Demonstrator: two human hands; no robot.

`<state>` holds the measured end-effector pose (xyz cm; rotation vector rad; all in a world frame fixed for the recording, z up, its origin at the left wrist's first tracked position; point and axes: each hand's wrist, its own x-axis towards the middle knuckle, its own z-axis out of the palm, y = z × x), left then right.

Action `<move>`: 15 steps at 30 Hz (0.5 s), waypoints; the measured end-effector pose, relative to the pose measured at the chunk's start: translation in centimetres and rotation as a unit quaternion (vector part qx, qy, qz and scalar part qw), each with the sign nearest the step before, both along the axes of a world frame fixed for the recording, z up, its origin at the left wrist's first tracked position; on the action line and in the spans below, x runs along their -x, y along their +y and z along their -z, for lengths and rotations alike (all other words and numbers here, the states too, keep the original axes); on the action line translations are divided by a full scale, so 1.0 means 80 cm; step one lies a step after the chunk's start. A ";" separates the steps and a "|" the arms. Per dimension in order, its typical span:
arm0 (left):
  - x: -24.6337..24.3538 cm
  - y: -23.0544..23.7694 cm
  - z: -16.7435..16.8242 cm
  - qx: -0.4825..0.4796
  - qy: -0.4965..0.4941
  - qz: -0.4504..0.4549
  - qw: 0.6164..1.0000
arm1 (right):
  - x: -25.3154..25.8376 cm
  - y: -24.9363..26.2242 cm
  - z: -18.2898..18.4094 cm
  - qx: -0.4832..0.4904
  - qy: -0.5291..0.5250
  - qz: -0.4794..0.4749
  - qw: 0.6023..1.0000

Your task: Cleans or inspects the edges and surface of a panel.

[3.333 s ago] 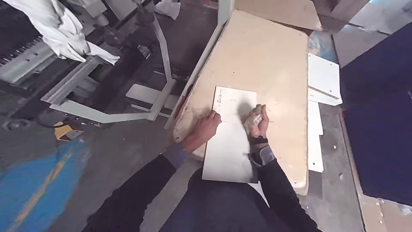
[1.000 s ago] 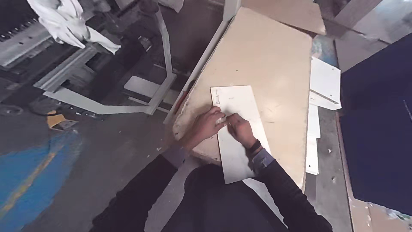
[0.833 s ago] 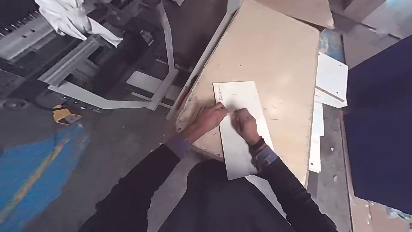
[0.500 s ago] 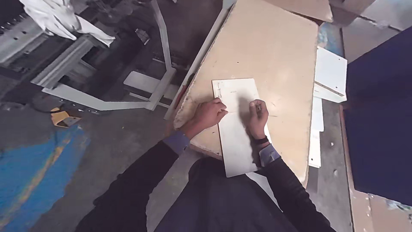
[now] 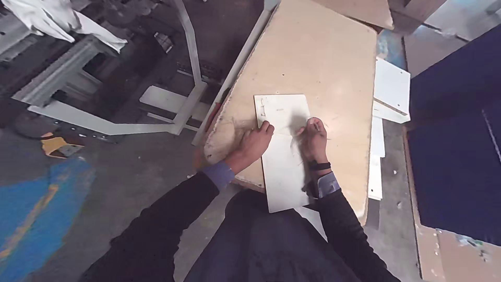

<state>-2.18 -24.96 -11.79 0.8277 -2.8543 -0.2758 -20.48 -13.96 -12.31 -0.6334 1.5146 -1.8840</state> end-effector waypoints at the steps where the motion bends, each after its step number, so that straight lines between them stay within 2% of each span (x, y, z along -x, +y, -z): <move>1: 0.000 0.003 -0.002 0.000 -0.007 -0.002 1.000 | 0.004 0.003 0.000 0.013 -0.021 0.007 1.000; 6: -0.004 0.011 -0.004 0.014 -0.008 -0.017 1.000 | 0.038 0.027 -0.032 0.121 -0.130 0.002 0.984; 13: 0.002 0.010 0.000 0.015 -0.029 -0.041 0.999 | 0.094 0.069 -0.095 0.182 -0.111 0.032 0.976; 15: 0.007 0.005 0.008 -0.002 -0.029 -0.053 0.998 | 0.089 0.070 -0.112 0.153 -0.077 0.021 0.985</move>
